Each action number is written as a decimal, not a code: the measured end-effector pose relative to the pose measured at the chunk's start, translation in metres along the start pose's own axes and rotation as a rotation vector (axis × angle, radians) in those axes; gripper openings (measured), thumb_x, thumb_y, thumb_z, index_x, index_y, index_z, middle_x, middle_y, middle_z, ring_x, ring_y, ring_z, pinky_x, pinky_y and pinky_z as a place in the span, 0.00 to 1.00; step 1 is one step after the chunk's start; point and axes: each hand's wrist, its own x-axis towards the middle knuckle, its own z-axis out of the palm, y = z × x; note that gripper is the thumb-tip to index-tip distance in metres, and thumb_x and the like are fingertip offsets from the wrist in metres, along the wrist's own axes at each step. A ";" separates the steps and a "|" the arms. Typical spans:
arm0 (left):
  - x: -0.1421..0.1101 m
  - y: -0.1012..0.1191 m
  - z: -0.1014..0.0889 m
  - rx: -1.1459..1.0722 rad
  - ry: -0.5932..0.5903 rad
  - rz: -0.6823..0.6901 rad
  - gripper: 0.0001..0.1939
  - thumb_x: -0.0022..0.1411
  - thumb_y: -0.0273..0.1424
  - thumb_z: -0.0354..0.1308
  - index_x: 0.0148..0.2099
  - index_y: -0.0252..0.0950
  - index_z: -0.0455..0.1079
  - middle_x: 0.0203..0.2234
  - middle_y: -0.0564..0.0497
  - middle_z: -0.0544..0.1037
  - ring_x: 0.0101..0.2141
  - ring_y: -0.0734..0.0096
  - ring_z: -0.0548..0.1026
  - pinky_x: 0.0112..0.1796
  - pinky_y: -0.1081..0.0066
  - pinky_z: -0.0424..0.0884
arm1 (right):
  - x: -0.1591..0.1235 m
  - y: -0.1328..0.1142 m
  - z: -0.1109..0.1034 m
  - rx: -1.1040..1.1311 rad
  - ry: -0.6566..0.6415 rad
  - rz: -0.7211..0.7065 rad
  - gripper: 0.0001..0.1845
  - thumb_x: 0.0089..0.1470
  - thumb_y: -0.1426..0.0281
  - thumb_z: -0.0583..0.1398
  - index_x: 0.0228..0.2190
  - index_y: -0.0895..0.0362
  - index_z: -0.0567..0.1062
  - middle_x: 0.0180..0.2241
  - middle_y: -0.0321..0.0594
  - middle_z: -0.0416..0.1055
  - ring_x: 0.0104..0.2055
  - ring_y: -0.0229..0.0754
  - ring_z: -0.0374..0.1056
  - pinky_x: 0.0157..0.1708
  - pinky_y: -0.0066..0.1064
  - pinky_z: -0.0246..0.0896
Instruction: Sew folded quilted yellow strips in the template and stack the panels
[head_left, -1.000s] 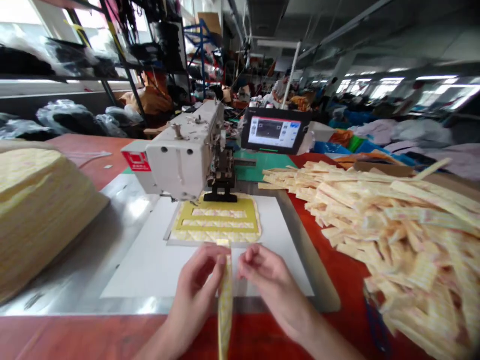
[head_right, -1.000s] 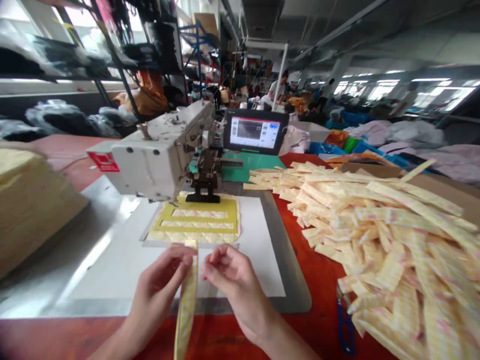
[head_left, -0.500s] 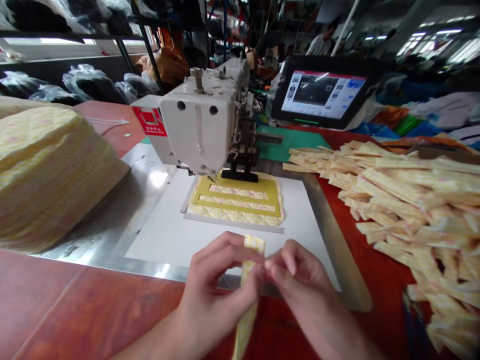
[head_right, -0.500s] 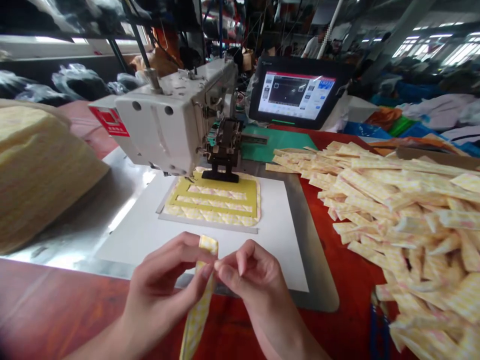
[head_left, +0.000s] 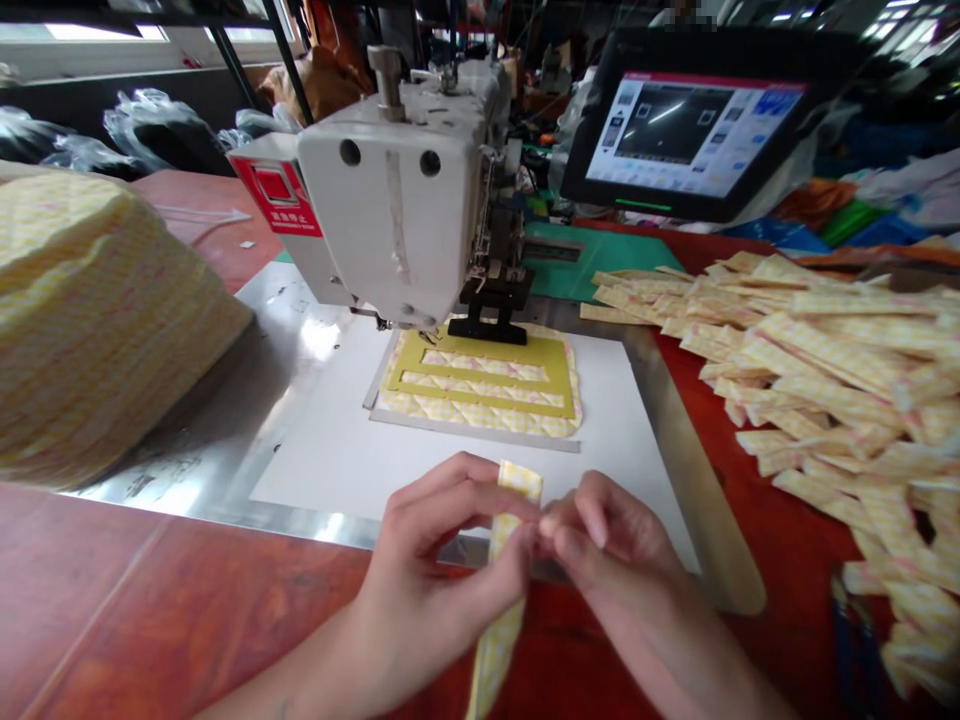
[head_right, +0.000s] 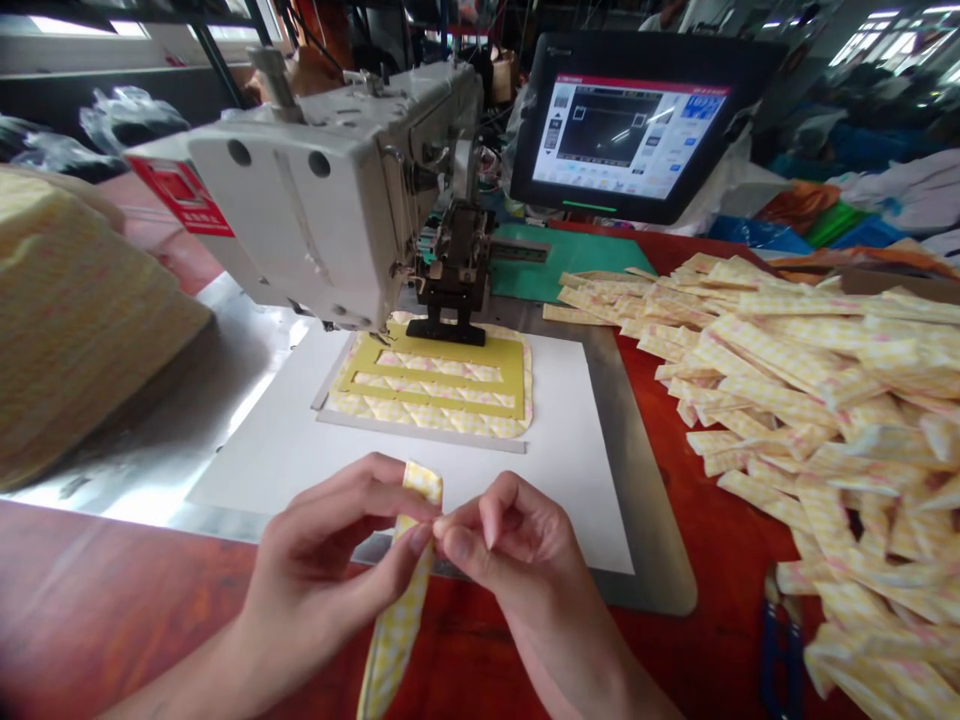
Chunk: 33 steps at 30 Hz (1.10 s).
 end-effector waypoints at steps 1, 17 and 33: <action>0.000 0.000 0.000 0.000 -0.001 0.002 0.04 0.64 0.26 0.64 0.39 0.36 0.81 0.33 0.46 0.80 0.33 0.68 0.78 0.34 0.73 0.77 | 0.000 0.000 0.000 -0.007 0.002 0.001 0.23 0.50 0.67 0.73 0.23 0.55 0.63 0.27 0.33 0.75 0.34 0.38 0.70 0.40 0.31 0.66; -0.003 -0.033 0.013 -0.450 -0.017 -0.346 0.16 0.69 0.34 0.62 0.56 0.37 0.67 0.39 0.47 0.81 0.38 0.69 0.79 0.41 0.72 0.75 | 0.018 0.011 -0.018 -0.534 0.113 -0.207 0.13 0.56 0.61 0.69 0.40 0.53 0.79 0.41 0.42 0.79 0.42 0.45 0.74 0.42 0.31 0.71; 0.007 -0.044 0.008 -0.326 -0.026 -0.357 0.10 0.65 0.36 0.66 0.40 0.34 0.74 0.30 0.52 0.77 0.32 0.76 0.73 0.34 0.78 0.68 | 0.028 0.021 -0.028 -0.478 0.034 -0.301 0.03 0.59 0.66 0.67 0.35 0.52 0.79 0.34 0.34 0.76 0.37 0.36 0.73 0.39 0.22 0.69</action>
